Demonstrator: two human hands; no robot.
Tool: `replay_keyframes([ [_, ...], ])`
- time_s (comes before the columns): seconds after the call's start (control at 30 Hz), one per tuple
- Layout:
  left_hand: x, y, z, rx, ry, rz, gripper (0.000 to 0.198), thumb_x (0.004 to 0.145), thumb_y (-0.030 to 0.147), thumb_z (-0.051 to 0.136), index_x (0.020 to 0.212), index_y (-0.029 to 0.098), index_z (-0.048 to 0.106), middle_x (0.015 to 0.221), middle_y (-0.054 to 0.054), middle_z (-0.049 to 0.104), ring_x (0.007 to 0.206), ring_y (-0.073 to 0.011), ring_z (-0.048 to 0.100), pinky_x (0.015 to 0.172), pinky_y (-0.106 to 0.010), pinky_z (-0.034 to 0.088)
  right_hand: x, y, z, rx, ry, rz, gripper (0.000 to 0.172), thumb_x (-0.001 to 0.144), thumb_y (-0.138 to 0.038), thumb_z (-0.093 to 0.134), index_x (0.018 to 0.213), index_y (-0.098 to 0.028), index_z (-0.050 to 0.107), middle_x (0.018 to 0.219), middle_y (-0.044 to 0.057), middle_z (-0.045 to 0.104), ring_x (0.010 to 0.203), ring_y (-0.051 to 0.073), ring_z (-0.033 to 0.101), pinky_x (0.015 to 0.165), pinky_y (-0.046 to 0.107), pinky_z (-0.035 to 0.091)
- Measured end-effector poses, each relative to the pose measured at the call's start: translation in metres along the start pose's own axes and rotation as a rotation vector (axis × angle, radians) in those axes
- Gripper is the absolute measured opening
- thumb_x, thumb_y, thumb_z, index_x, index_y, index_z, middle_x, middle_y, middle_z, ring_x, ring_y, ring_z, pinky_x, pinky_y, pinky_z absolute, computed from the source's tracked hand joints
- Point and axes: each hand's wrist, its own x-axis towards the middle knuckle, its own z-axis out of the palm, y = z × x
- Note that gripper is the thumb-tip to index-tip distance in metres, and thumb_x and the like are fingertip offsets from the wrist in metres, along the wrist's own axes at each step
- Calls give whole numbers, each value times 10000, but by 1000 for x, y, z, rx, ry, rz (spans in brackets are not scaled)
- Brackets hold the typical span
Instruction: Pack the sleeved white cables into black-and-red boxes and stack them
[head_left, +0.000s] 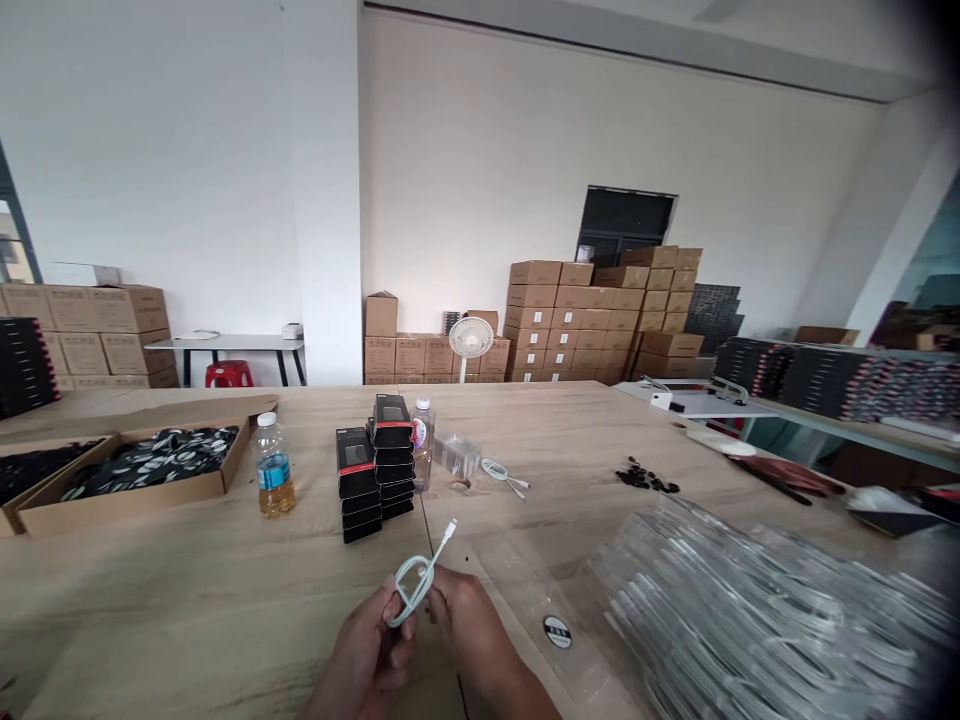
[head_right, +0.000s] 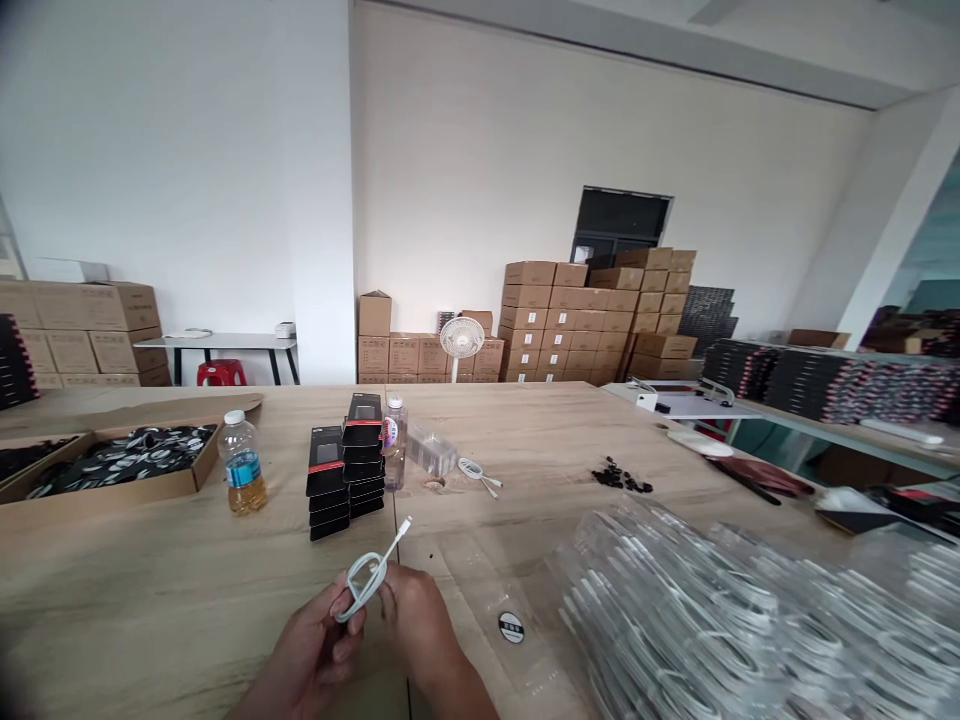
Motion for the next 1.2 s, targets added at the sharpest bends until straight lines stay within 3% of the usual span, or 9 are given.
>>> replay_keyframes([
  [0.13, 2, -3, -1, -13, 3, 15, 545, 573, 563, 797, 649, 220, 380, 558, 57, 536, 389, -39, 369, 379, -166, 73, 2, 10, 5, 0, 56, 28, 200, 883, -335, 515, 846, -214, 670, 651, 0, 599, 595, 162, 526, 573, 259, 420],
  [0.3, 4, -4, 1, -78, 32, 52, 567, 516, 562, 821, 614, 218, 381, 559, 47, 540, 402, -43, 378, 371, -167, 108, 1, 16, 7, -141, 367, -33, 264, 808, -296, 617, 1059, -216, 609, 767, 9, 589, 664, 181, 561, 644, 286, 462],
  [0.4, 4, -6, 1, -9, 44, 63, 584, 480, 626, 809, 612, 217, 414, 579, 33, 545, 429, -61, 398, 385, -182, 124, 0, 10, 5, -336, 285, -163, 197, 792, -238, 644, 985, -247, 682, 848, 39, 612, 774, 202, 582, 718, 305, 462],
  [0.5, 5, -7, -2, 280, 30, 158, 548, 606, 725, 678, 612, 213, 483, 568, 22, 512, 449, -92, 384, 409, -219, 167, 0, 1, 1, -421, 201, -216, 179, 882, -253, 571, 792, -267, 724, 784, 41, 626, 794, 211, 584, 729, 321, 435],
  [0.7, 5, -3, -10, 892, 181, 602, 376, 786, 541, 628, 581, 232, 563, 619, -24, 569, 625, -190, 489, 639, -312, 353, -1, -13, -15, -105, 363, -169, 190, 862, -387, 644, 767, -253, 739, 741, 31, 648, 756, 207, 601, 760, 336, 448],
  [0.87, 6, -4, -7, 485, 38, 388, 464, 757, 651, 630, 618, 216, 544, 594, 6, 551, 565, -149, 481, 524, -258, 319, 3, -5, -21, 232, 529, 85, 370, 739, -524, 733, 934, -210, 737, 932, 67, 704, 886, 235, 631, 814, 350, 497],
  [0.97, 3, -8, -1, 124, -82, 243, 520, 678, 666, 717, 631, 197, 496, 653, -7, 622, 547, -115, 524, 474, -214, 301, 3, 2, -7, 439, 333, 222, 554, 702, -560, 755, 1124, -209, 677, 1101, 93, 702, 869, 223, 654, 752, 341, 527],
  [1.07, 0, -13, 3, 59, -212, 118, 503, 669, 621, 764, 677, 173, 536, 700, -36, 674, 527, -103, 571, 457, -194, 318, 2, 1, 8, 582, 71, 307, 569, 756, -628, 669, 1114, -187, 633, 956, 86, 722, 530, 138, 581, 462, 257, 430],
  [1.2, 1, -15, 0, 114, -125, -10, 576, 689, 631, 743, 1028, 195, 580, 865, -67, 721, 645, -156, 674, 497, -202, 408, 4, -5, -15, 348, 204, 274, 477, 778, -664, 592, 878, -198, 574, 661, 8, 663, 486, 141, 537, 469, 245, 387],
])
